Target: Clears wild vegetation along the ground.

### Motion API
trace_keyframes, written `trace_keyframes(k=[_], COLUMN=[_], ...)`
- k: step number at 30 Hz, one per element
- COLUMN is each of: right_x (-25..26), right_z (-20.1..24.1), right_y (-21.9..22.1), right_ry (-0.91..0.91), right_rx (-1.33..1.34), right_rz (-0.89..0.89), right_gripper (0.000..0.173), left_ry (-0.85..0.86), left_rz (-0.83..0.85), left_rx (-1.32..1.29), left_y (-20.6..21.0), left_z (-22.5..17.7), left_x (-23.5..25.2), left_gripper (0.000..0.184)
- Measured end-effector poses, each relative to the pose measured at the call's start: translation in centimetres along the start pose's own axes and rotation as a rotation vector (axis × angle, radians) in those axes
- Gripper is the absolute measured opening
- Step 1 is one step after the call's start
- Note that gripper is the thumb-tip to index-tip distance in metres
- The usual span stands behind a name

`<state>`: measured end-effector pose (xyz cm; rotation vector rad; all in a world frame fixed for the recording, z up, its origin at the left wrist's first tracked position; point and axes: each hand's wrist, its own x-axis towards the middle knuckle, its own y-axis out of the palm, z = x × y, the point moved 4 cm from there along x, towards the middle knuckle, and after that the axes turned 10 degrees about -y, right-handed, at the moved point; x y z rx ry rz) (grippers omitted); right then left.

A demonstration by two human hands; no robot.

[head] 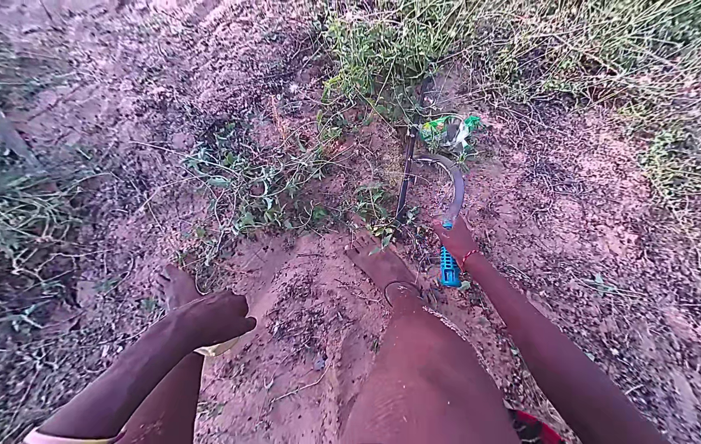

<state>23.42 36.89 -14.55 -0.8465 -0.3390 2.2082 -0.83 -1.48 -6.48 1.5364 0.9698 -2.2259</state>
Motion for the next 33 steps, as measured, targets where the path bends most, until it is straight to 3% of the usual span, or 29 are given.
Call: trace_keyframes(k=[8,12,17,19,21,23,24,26,29,31,33], right_x=[-13.3,-14.4,-15.8,-17.1,-18.1,-19.7,-19.8,-18.3,-13.2,-10.5,-8.3], right_z=[-6.5,-5.6,-5.3,-7.4,-9.3,-0.5,1.0,0.4,4.1,8.0,13.0], right_y=[0.1,-1.5,-2.2,-2.8,-2.7,-4.2,-3.9,-2.8,-1.2,-0.1,1.4], right_ry=[0.065,0.034,0.018,-0.127,-0.524,0.159,0.194,-0.052,-0.293,-0.701,-0.885], right_rx=[-0.084,-0.044,-0.031,-0.008,0.022,-0.264,-0.296,-0.272,-0.411,-0.512,-0.569], right_rz=[0.043,0.045,0.086,0.108,-0.026,0.397,0.342,0.135,0.231,0.173,0.155], right_gripper=[0.06,0.045,0.045,0.043,0.036,0.04,0.038,0.031,0.039,0.04,0.042], left_ry=[-0.054,-0.012,-0.024,0.0,-0.005,-0.068,-0.091,-0.054,-0.04,-0.094,-0.099], left_rz=[0.03,-0.015,-0.042,-0.062,-0.08,-0.052,0.002,0.022,-0.047,-0.064,-0.075], left_rx=[0.054,0.035,-0.07,-0.091,-0.089,-0.085,-0.094,-0.112,-0.262,-0.332,-0.347], left_y=[1.2,0.6,-1.0,0.4,1.0,0.1,-0.7,-2.3,-4.5,-5.3,-5.8], left_z=[1.3,1.2,0.5,1.5,2.6,2.7,1.9,0.2,-3.3,-5.2,-6.1], left_x=[1.2,1.2,-0.7,1.1,2.7,3.0,2.5,1.1,-5.2,-8.9,-11.4], left_gripper=[0.051,0.051,0.046,0.044,0.043,0.043,0.045,0.048,0.039,0.035,0.034])
